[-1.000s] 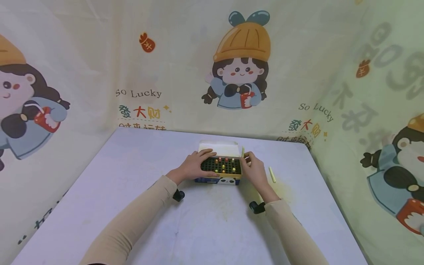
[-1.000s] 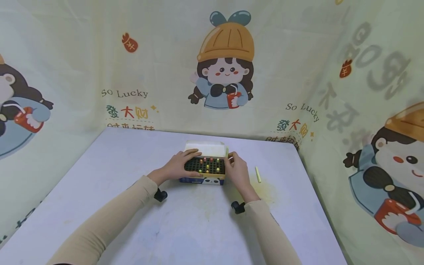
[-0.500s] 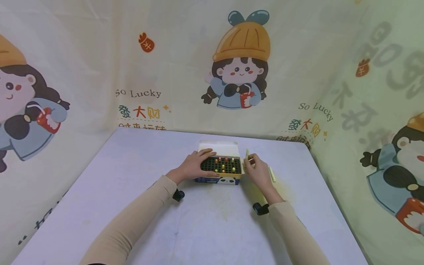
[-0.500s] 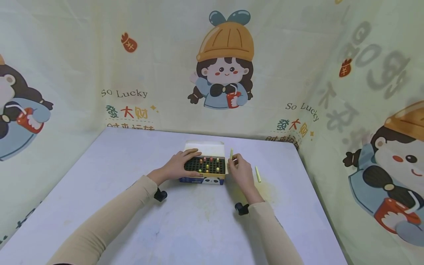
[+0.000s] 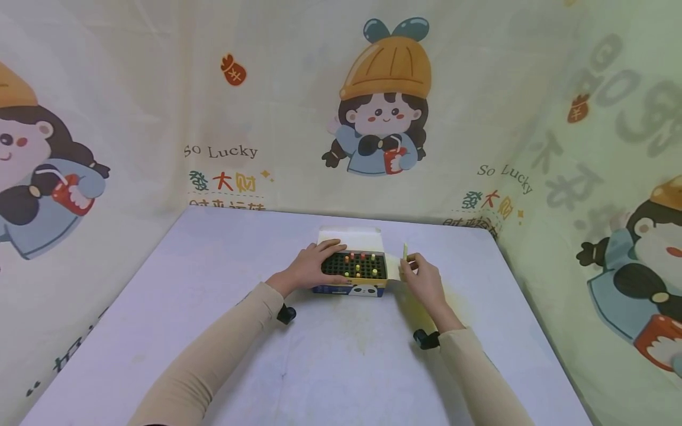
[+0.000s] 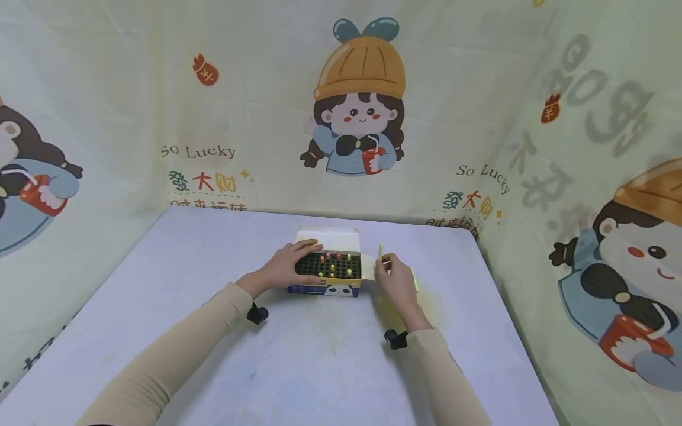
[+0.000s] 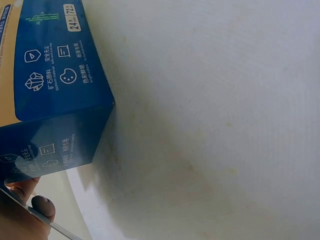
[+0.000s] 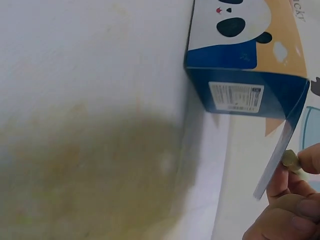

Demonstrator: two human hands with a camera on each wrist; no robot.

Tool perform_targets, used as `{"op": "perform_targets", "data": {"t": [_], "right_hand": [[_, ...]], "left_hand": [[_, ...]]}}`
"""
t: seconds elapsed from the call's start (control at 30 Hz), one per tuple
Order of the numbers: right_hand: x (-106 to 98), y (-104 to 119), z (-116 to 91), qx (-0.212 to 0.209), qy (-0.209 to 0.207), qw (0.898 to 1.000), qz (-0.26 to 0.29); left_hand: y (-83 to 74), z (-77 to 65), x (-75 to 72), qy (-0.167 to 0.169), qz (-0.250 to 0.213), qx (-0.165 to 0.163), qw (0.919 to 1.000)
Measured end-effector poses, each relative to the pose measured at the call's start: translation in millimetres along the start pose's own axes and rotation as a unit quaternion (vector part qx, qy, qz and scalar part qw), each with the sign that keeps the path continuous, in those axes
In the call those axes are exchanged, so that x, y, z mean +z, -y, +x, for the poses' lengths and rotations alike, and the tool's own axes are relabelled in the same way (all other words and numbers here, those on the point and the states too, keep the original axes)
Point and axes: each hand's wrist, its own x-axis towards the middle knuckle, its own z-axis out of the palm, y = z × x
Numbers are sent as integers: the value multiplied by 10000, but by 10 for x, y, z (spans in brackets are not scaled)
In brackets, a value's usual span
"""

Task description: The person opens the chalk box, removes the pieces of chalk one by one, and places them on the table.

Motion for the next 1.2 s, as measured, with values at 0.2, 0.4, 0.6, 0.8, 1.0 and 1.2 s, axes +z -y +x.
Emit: {"op": "perform_targets", "data": {"t": [0.2, 0.4, 0.6, 0.8, 1.0, 1.2], "right_hand": [[-27, -131, -33, 17, -17, 10000, -84], [-83, -227, -47, -71, -41, 10000, -21], [-145, -291, -40, -30, -33, 10000, 19], [-199, -395, -57, 127, 124, 9994, -297], [-253, -561, -83, 484, 294, 9943, -905], [-300, -658, -114, 654, 316, 9910, -1123]], "left_hand": [[8, 4, -2, -26, 23, 7, 10000], [20, 0, 8, -28, -21, -18, 10000], [23, 14, 16, -28, -40, 7, 10000], [16, 17, 15, -13, 28, -12, 10000], [7, 1, -2, -14, -68, -8, 10000], [12, -10, -3, -11, -121, -6, 9999]]}}
